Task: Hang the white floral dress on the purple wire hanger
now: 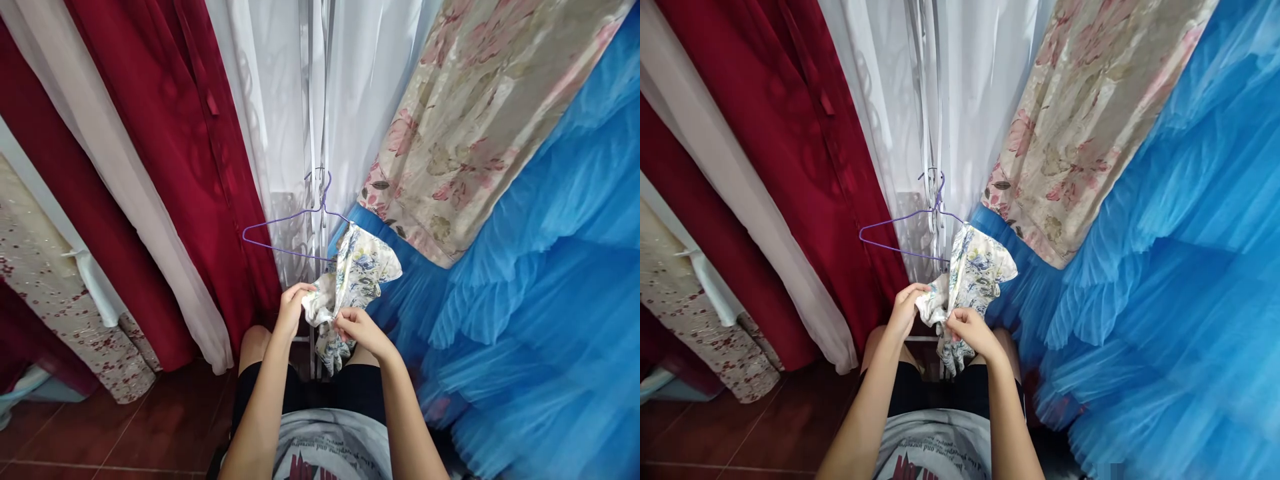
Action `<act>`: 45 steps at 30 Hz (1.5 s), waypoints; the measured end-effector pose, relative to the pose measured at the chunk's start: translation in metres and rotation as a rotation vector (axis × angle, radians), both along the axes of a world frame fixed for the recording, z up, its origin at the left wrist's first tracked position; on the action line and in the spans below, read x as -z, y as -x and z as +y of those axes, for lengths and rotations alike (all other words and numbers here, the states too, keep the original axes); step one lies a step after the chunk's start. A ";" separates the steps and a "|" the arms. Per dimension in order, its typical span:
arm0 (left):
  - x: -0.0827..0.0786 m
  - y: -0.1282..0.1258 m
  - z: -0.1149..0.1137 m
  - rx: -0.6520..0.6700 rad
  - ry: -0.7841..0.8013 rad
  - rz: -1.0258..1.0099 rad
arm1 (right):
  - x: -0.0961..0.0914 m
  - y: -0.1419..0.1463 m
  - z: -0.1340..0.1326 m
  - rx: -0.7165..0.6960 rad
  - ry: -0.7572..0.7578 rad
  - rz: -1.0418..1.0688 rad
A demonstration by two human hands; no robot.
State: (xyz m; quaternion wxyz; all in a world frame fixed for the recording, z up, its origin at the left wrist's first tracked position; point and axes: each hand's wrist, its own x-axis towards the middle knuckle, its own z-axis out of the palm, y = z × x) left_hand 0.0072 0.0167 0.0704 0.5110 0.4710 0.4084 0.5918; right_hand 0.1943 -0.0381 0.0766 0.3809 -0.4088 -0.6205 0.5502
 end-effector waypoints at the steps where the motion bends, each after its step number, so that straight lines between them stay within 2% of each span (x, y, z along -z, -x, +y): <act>1: -0.008 -0.008 -0.007 0.039 0.003 -0.083 | 0.000 -0.003 -0.001 -0.007 -0.006 -0.056; 2: -0.017 -0.016 -0.014 0.072 0.002 -0.160 | 0.000 -0.006 -0.001 0.032 -0.025 -0.109; 4: -0.035 -0.026 -0.026 0.114 -0.024 -0.258 | -0.005 -0.011 -0.002 0.257 -0.101 -0.162; 6: -0.051 -0.032 -0.038 0.150 -0.070 -0.291 | -0.015 -0.015 -0.006 0.490 -0.199 -0.114; 7: -0.056 -0.034 -0.043 0.171 -0.089 -0.290 | -0.021 -0.016 -0.008 0.523 -0.240 -0.073; 8: -0.060 -0.036 -0.048 0.193 -0.109 -0.273 | -0.028 -0.016 -0.011 0.486 -0.269 -0.037; 10: -0.065 -0.040 -0.057 0.215 -0.162 -0.192 | -0.039 -0.014 -0.018 0.315 -0.286 0.010; 13: -0.066 -0.045 -0.062 0.216 -0.259 -0.012 | -0.047 -0.007 -0.026 0.148 -0.199 0.085; 17: -0.056 -0.045 -0.058 0.241 -0.380 0.117 | -0.045 0.002 -0.030 -0.008 -0.080 0.138; 19: -0.047 -0.042 -0.055 0.350 -0.436 0.165 | -0.046 -0.002 -0.033 -0.058 -0.072 0.126; 22: -0.031 -0.038 -0.053 0.663 -0.500 0.357 | -0.056 -0.028 -0.043 -0.104 -0.111 0.030; 24: -0.021 -0.034 -0.052 0.785 -0.567 0.584 | -0.066 -0.054 -0.051 -0.150 -0.142 -0.069; 27: -0.009 -0.020 -0.048 0.790 -0.640 0.879 | -0.080 -0.095 -0.061 -0.185 -0.131 -0.203; 29: -0.004 -0.007 -0.042 0.769 -0.643 0.967 | -0.085 -0.118 -0.059 -0.160 -0.125 -0.262; 31: -0.002 0.008 -0.033 0.723 -0.640 1.000 | -0.088 -0.137 -0.047 -0.075 -0.161 -0.289; 34: -0.007 0.027 -0.019 0.604 -0.620 1.008 | -0.090 -0.157 -0.009 0.171 -0.285 -0.224; 36: -0.016 0.033 -0.013 0.513 -0.591 0.975 | -0.095 -0.164 0.026 0.317 -0.360 -0.125; 38: -0.029 0.035 -0.010 0.436 -0.559 0.922 | -0.104 -0.166 0.062 0.396 -0.371 -0.014; 42: -0.059 0.030 -0.017 0.336 -0.491 0.860 | -0.125 -0.149 0.122 0.450 -0.261 0.174; 45: -0.077 0.029 -0.024 0.245 -0.511 0.823 | -0.135 -0.126 0.145 0.349 -0.135 0.152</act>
